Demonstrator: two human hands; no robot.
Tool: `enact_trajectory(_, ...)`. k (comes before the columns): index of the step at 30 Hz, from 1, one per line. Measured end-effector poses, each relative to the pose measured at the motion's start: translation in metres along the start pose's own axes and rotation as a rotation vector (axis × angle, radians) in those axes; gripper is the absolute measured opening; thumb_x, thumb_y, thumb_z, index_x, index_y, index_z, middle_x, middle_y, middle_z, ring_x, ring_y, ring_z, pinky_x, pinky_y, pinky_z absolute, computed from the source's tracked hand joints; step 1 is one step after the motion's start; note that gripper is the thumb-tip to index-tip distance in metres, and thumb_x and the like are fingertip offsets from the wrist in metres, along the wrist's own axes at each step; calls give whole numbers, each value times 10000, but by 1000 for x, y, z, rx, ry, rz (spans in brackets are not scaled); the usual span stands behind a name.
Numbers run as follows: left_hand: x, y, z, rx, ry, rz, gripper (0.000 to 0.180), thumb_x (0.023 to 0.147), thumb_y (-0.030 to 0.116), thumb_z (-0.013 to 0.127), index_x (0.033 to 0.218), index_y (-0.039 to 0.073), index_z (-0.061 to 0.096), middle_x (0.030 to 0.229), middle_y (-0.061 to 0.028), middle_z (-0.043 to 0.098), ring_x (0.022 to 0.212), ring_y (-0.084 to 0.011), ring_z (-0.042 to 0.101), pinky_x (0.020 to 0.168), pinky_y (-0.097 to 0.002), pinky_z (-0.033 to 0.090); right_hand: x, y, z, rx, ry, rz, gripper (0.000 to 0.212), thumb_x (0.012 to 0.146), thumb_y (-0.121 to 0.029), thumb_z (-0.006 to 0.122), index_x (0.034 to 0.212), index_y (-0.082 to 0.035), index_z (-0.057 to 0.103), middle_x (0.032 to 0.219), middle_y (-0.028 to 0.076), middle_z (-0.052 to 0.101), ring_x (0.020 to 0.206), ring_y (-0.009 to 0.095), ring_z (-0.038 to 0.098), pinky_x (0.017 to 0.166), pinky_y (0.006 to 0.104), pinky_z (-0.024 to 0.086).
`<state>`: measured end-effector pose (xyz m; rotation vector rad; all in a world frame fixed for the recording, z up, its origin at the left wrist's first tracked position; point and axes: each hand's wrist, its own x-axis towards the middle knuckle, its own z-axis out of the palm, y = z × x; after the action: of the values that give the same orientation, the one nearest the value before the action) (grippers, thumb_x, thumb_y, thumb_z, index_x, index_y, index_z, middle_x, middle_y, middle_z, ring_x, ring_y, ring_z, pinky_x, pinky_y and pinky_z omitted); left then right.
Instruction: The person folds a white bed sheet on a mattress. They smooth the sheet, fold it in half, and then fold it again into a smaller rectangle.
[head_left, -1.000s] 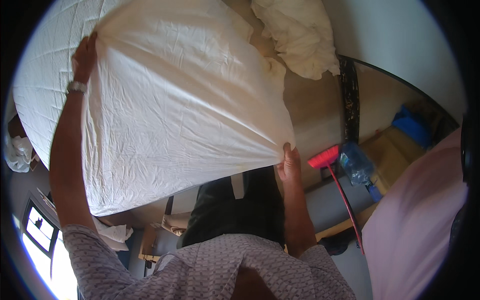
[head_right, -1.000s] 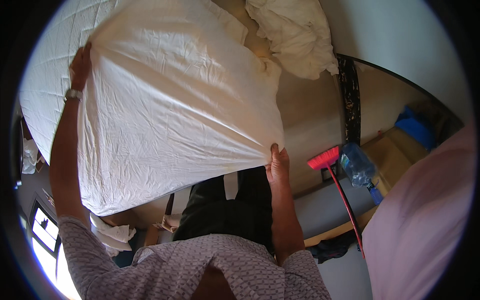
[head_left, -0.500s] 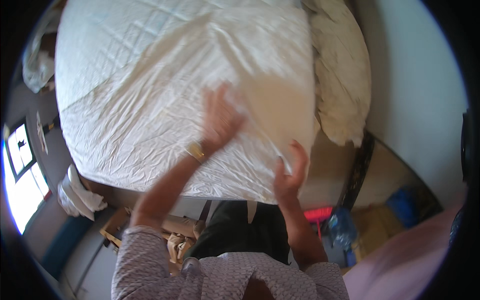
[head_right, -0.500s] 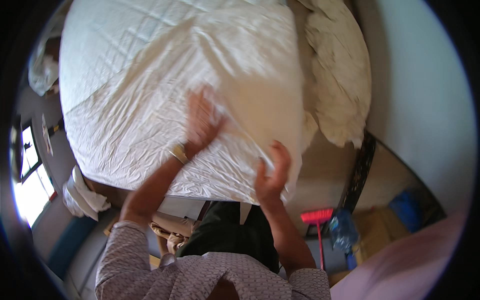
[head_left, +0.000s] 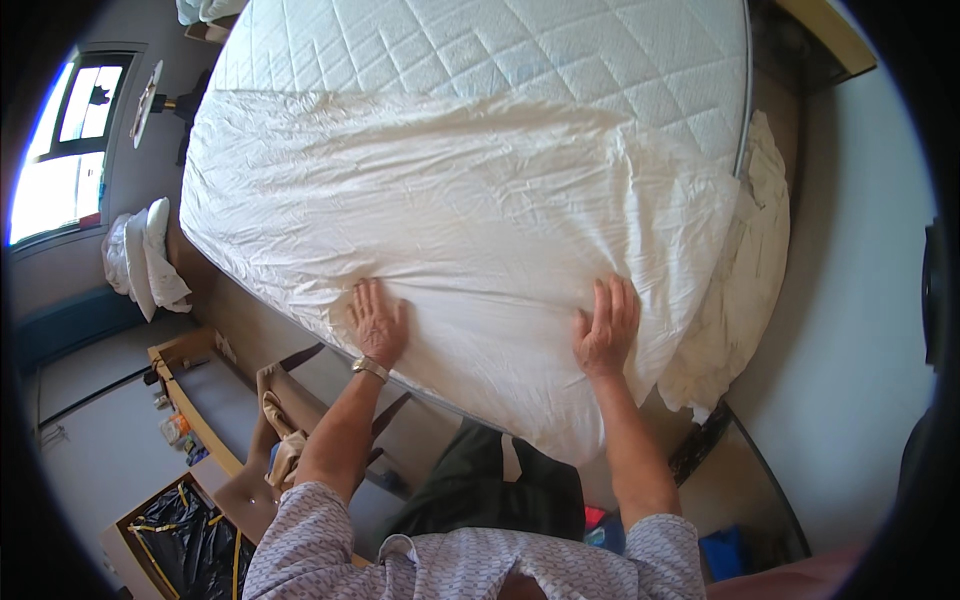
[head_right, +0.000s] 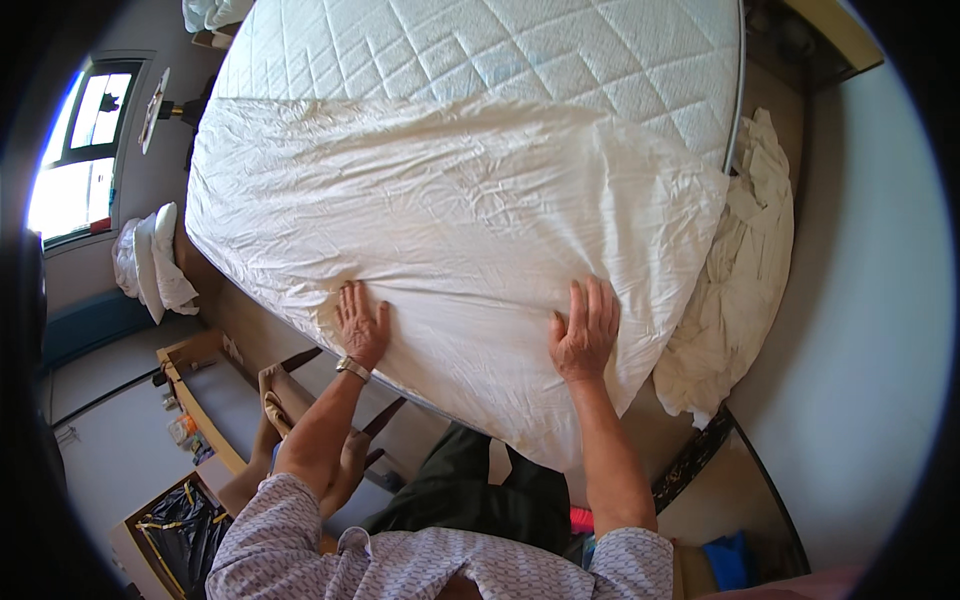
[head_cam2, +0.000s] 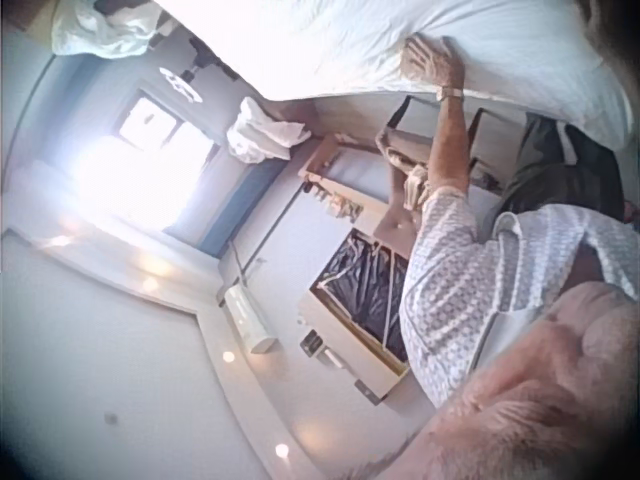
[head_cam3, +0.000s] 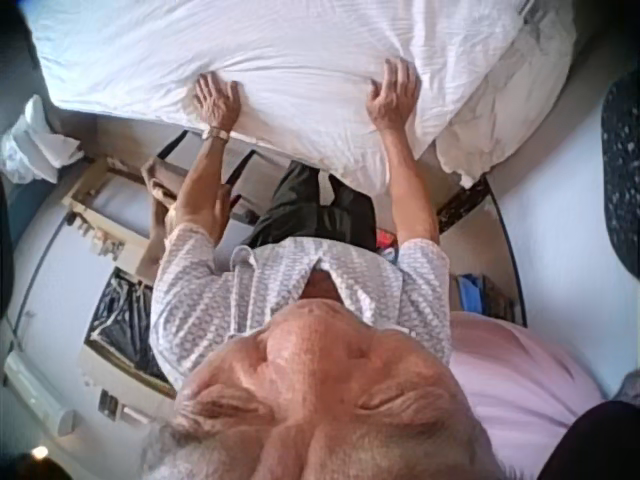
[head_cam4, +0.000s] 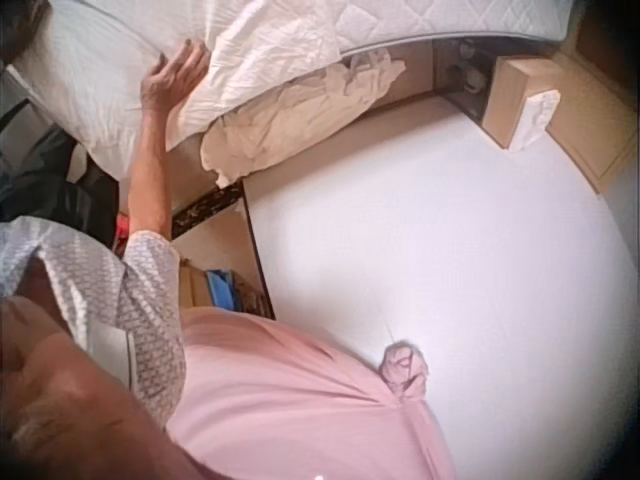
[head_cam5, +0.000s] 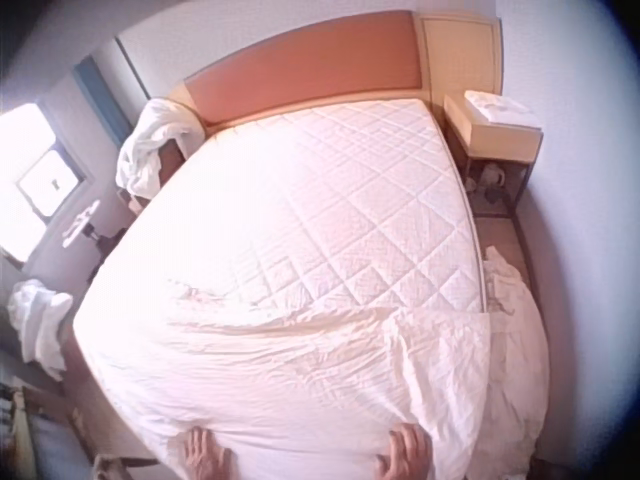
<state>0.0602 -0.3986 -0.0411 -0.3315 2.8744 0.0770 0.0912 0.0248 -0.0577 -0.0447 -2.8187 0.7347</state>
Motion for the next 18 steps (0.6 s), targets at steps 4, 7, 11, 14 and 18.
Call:
enact_trajectory(4, 37, 0, -31, 60, 39, -160, 771, 1057, 514, 557, 1630, 25, 388, 1704, -293, 314, 1610, -441, 243, 1305, -594, 144, 4, -5, 3, -5, 52, 12, 636, 880, -252, 754, 1459, -53, 584, 1566, 179, 486, 1465, 426, 435, 1208, 596, 362)
enact_trajectory(7, 73, 58, -52, -137, 221, 264, 647, 1035, 329, 648, 1583, 42, 458, 1659, -287, 389, 1569, -456, 321, 1281, -616, 219, 3, -5, 3, -33, 13, 38, 620, 876, -237, 747, 1451, -62, 595, 1557, 173, 493, 1461, 420, 441, 1207, 594, 363)
enact_trajectory(11, 149, 150, -60, -324, 62, 759, 495, 1061, 246, 603, 1513, 53, 550, 1575, -173, 547, 1515, -390, 443, 1276, -584, 263, 4, -6, 6, -51, 23, 32, 582, 872, -191, 721, 1427, -58, 612, 1520, 175, 523, 1430, 431, 471, 1190, 599, 384)
enact_trajectory(14, 213, 160, -49, -274, 3, 1025, 513, 1068, 309, 599, 1535, 100, 550, 1603, -163, 526, 1539, -390, 413, 1295, -608, 216, 9, -11, 9, -74, 53, 44, 555, 867, -162, 697, 1406, -50, 620, 1499, 182, 537, 1408, 443, 486, 1178, 602, 399)
enact_trajectory(18, 335, 49, -48, -18, 118, 930, 614, 1058, 374, 609, 1615, 155, 469, 1707, -152, 402, 1606, -370, 307, 1304, -659, 142, 13, -23, 11, -222, -1, 88, 542, 873, -138, 669, 1401, -28, 611, 1504, 193, 537, 1418, 452, 477, 1199, 604, 381)
